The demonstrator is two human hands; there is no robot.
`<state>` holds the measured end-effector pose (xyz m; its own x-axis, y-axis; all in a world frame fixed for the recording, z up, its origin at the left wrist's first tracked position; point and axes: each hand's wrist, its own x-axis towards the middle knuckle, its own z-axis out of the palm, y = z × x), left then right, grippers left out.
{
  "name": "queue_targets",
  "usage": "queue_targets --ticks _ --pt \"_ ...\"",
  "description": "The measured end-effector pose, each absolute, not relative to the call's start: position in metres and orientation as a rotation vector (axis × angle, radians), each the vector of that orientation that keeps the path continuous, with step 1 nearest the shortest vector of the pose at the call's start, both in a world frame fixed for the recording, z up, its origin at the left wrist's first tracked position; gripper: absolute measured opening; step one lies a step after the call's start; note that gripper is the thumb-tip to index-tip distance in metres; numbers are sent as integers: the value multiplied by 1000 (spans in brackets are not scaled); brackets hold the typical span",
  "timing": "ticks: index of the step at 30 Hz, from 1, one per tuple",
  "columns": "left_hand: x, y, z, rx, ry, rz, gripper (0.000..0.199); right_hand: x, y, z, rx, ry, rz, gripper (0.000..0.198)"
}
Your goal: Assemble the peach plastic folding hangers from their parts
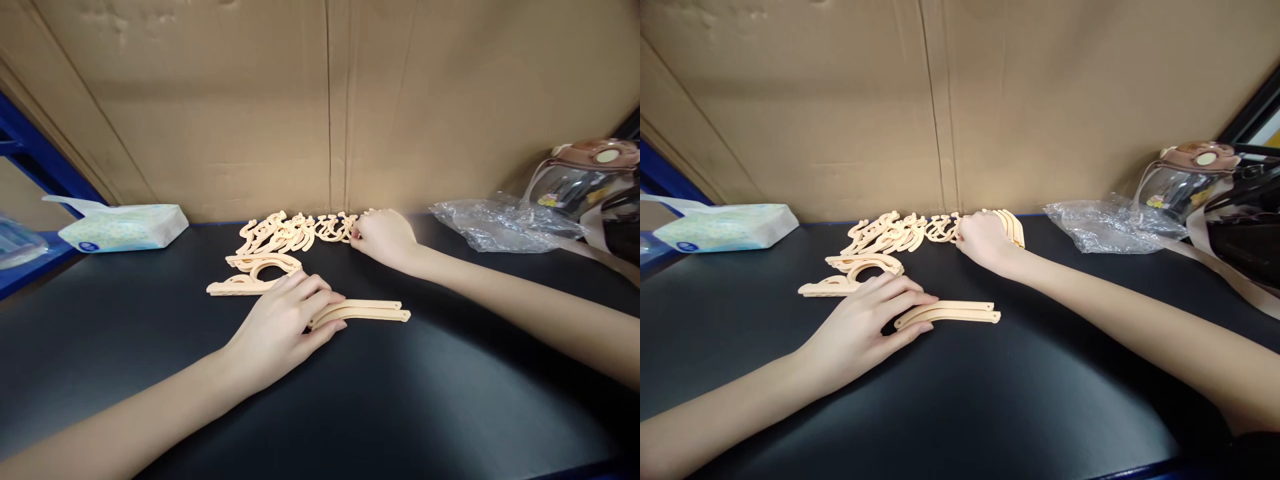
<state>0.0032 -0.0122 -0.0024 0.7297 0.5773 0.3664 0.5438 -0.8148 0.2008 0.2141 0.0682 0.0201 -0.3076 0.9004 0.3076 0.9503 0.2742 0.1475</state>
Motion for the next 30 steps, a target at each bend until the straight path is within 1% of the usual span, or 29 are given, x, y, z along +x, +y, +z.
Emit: queue_targets --ticks 7,13,21,26,30 --pt "4 -12 -1 2838 931 644 23 218 66 29 -1698 -2338 -390 22" --pt "4 -14 0 2812 942 636 18 228 31 33 -1557 -2366 -298 18" --pt "4 -15 -1 2812 934 632 17 249 -13 11 -1409 -2472 -79 16" --pt "5 -13 -1 2814 933 638 18 256 -14 5 -1420 -2443 -31 17" --pt "6 -14 -1 2820 942 641 18 257 -13 3 -1442 -2427 -14 22"
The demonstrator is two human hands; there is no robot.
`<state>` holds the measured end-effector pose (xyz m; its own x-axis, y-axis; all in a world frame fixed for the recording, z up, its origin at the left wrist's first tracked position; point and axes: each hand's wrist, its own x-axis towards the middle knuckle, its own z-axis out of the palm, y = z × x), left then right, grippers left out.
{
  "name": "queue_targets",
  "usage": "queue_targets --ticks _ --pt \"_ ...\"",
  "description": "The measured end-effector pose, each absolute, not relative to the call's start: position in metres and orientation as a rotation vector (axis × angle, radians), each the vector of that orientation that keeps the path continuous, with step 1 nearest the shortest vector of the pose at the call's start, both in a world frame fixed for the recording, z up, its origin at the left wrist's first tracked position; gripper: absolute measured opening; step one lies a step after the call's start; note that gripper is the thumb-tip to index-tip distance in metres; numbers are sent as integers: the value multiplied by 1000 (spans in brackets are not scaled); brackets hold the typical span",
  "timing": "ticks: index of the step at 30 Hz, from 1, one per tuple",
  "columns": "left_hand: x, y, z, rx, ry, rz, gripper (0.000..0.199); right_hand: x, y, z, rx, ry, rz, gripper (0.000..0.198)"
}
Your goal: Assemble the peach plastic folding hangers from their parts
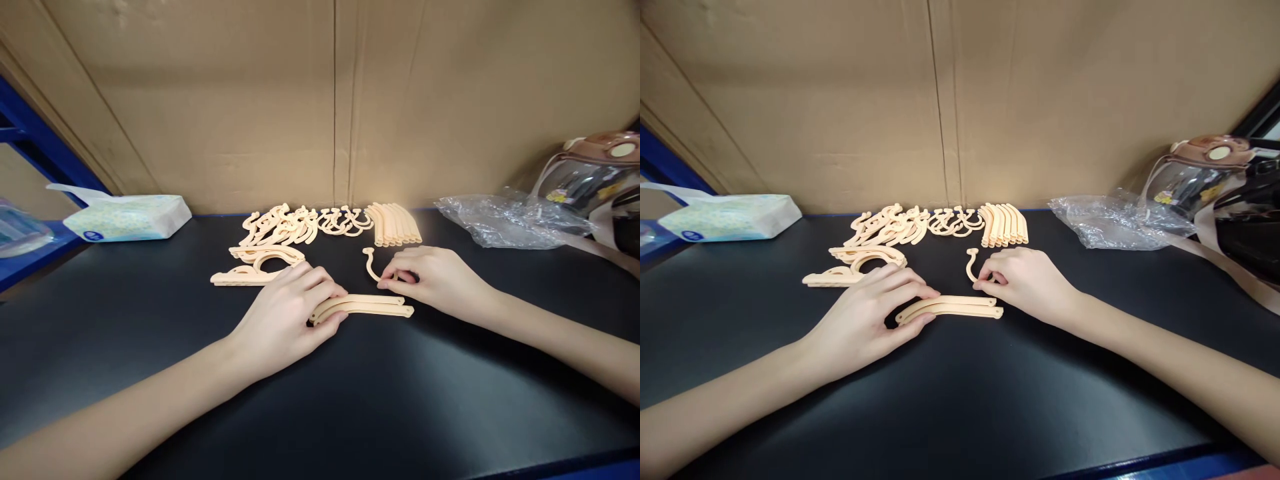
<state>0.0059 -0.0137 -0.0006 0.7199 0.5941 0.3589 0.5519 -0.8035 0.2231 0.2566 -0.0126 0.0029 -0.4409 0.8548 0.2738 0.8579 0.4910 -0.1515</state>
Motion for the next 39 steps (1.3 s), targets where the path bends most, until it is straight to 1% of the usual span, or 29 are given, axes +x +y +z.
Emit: queue_targets --ticks 30,35,37,39 --pt "8 -16 0 2848 955 634 18 260 -14 -5 -1369 -2435 -129 22" --pt "6 -20 4 2890 987 741 26 260 -14 -4 -1376 -2430 -129 22" --pt "3 -17 9 2919 1016 824 24 259 -15 -3 -1381 -2425 -122 21" --pt "-5 -8 16 2903 1096 981 19 259 -15 -3 -1394 -2422 -110 20"
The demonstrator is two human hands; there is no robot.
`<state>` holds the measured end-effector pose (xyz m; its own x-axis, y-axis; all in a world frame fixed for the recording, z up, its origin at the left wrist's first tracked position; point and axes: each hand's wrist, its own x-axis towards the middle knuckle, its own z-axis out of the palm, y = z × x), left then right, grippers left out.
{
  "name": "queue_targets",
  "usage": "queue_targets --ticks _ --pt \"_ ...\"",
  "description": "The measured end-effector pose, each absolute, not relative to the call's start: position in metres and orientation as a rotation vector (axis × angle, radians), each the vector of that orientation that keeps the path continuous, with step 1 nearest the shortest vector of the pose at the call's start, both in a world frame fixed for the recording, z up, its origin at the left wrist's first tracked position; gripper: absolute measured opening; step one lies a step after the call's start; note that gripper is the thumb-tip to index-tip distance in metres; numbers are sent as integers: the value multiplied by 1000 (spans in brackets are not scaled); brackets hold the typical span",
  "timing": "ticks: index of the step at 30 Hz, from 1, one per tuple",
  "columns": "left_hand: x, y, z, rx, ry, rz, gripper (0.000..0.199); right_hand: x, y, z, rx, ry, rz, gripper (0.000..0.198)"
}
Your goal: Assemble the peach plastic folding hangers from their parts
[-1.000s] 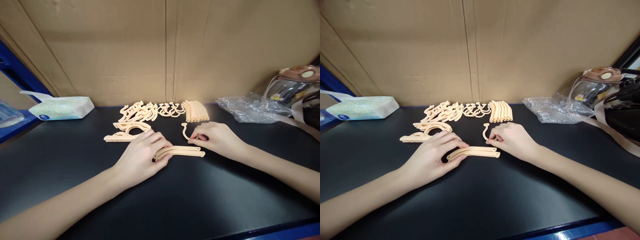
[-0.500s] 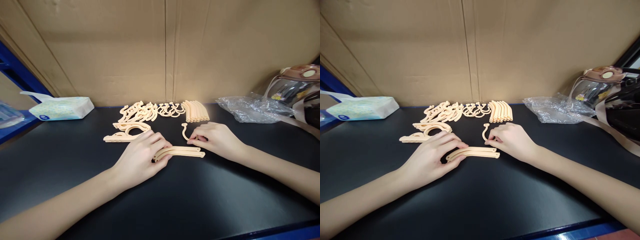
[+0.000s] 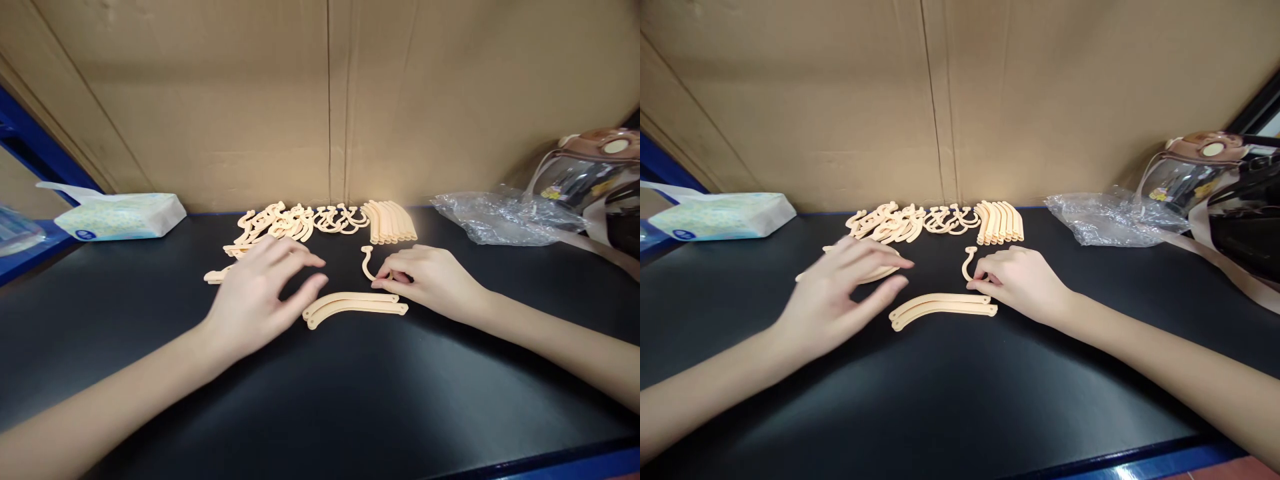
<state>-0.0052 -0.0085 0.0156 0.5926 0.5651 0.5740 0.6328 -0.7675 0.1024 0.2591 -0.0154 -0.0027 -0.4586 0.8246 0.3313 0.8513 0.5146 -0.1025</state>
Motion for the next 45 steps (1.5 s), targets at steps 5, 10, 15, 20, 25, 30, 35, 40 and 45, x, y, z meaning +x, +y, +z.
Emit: queue_targets --ticks 5,10,15,20,25,30,35,40,45 --pt "-44 36 35 -2349 -1381 -1086 23 258 -17 -2 -1409 -2423 -99 17" --pt "-77 74 40 -2481 -1545 -840 35 258 -20 0 -1376 -2427 -98 19" --pt "-84 86 25 -2602 -1648 -706 49 259 -21 0 -1365 -2438 -111 23" --pt "-83 90 11 -2548 -1710 -744 52 259 -21 1 -1356 -2447 -101 23" --pt "-84 92 8 -2527 -1697 -835 40 259 -21 1 -1375 -2442 -85 21" --pt "-90 95 7 -2544 -1680 -872 38 259 -21 0 -1377 -2438 -78 21" --pt "-91 98 4 -2668 -1598 -806 47 260 -21 -2 -1384 -2434 -78 19" --pt "-92 99 6 -2586 -1574 -812 50 260 -20 -2 -1382 -2436 -88 18" --pt "-95 99 8 -2463 -1543 -818 40 260 -20 -1 -1382 -2437 -87 18"
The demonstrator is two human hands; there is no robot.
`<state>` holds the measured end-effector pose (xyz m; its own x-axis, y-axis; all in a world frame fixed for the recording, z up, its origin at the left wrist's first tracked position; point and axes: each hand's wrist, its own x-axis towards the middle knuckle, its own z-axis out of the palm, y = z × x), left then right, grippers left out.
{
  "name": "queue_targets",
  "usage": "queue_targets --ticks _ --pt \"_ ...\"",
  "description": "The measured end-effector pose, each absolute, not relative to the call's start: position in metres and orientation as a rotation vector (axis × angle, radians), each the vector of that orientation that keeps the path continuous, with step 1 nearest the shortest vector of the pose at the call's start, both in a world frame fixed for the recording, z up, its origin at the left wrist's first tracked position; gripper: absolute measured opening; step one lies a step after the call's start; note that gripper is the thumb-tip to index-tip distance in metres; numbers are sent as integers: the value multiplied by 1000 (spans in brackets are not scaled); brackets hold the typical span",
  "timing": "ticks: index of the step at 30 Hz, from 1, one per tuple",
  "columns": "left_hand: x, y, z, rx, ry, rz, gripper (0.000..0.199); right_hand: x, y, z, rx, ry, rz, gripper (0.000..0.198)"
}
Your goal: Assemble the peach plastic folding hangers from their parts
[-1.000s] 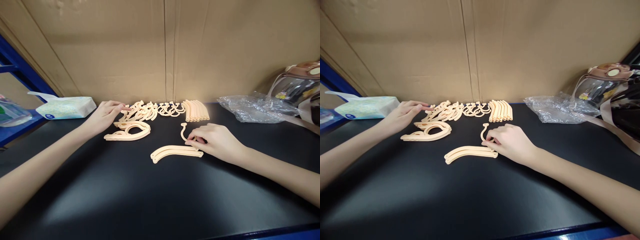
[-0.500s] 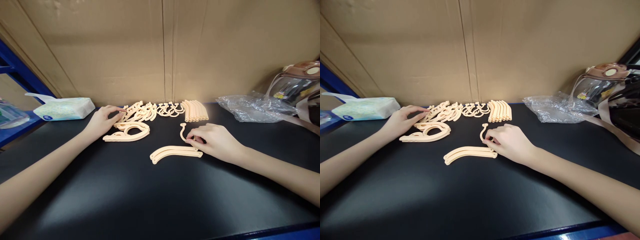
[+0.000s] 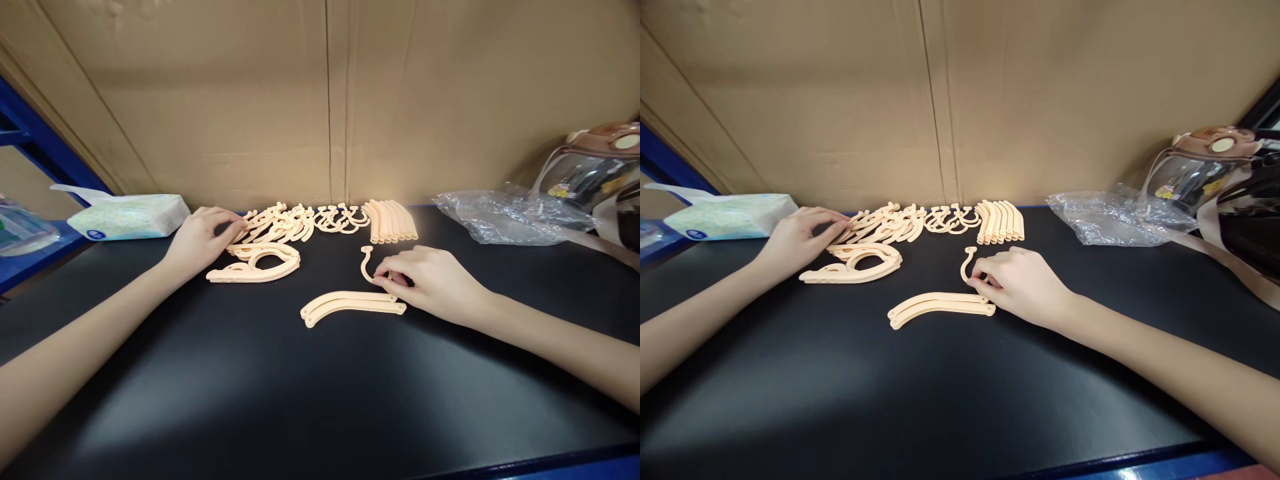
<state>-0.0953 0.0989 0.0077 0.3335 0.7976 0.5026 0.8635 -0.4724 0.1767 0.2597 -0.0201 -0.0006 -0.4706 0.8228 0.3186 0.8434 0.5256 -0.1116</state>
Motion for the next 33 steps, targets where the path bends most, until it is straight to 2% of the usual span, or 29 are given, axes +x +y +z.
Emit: queue_targets --ticks 7,17,26,33 --pt "-97 101 8 -2429 -1573 -806 40 259 -21 0 -1416 -2434 -59 17" --pt "-91 106 12 -2474 -1606 -780 28 259 -19 -2 -1458 -2418 -12 17" --pt "-79 91 17 -2247 -1766 -952 13 259 -19 -1 -1429 -2421 -21 17" --pt "-71 77 27 -2079 -1761 -1217 11 259 -18 -1 -1456 -2424 -2 17"
